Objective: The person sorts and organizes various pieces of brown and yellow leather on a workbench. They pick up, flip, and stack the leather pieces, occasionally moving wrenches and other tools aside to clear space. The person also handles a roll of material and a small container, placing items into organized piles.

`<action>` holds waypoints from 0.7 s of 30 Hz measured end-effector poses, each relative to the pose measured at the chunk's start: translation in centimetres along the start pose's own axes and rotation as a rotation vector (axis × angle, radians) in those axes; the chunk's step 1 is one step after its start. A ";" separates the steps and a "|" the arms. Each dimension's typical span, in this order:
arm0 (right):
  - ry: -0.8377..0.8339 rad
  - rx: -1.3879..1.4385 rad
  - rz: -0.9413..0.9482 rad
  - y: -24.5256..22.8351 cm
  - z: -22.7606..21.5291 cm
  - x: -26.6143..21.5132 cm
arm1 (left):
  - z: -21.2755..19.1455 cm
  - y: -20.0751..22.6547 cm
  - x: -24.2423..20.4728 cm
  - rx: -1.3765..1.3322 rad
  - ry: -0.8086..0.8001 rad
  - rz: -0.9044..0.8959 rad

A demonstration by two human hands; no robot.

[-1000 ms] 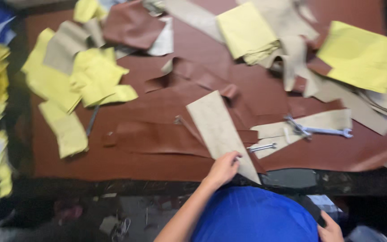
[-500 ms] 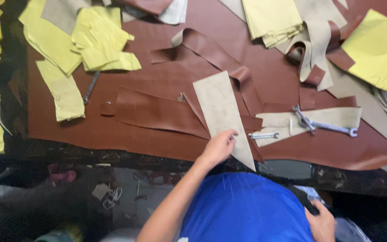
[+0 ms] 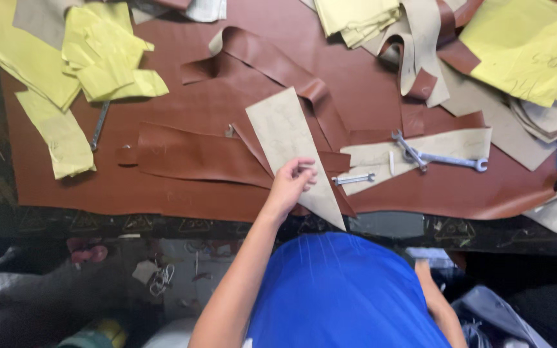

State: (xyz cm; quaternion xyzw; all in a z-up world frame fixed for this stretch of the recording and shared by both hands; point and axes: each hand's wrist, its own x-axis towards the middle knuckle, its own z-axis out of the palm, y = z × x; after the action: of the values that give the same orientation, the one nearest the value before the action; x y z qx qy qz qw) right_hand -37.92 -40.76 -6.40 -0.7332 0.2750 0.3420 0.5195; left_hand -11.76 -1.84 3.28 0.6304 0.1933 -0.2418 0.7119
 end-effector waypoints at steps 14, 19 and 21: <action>-0.351 0.362 0.353 -2.7 -2.5 0.8 | 1.4 1.4 0.4 0.006 0.031 0.065; -0.180 0.199 0.018 -2.1 -1.7 0.1 | 2.5 1.4 0.4 0.017 0.011 0.049; -0.168 0.183 -0.084 -0.9 -1.7 0.3 | 2.9 1.6 0.0 0.071 0.015 0.030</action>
State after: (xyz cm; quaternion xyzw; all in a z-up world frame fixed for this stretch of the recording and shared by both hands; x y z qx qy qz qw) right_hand -36.70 -42.16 -5.75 -0.6623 0.2298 0.3538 0.6193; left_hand -10.95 -4.54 4.94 0.6598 0.1807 -0.2331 0.6912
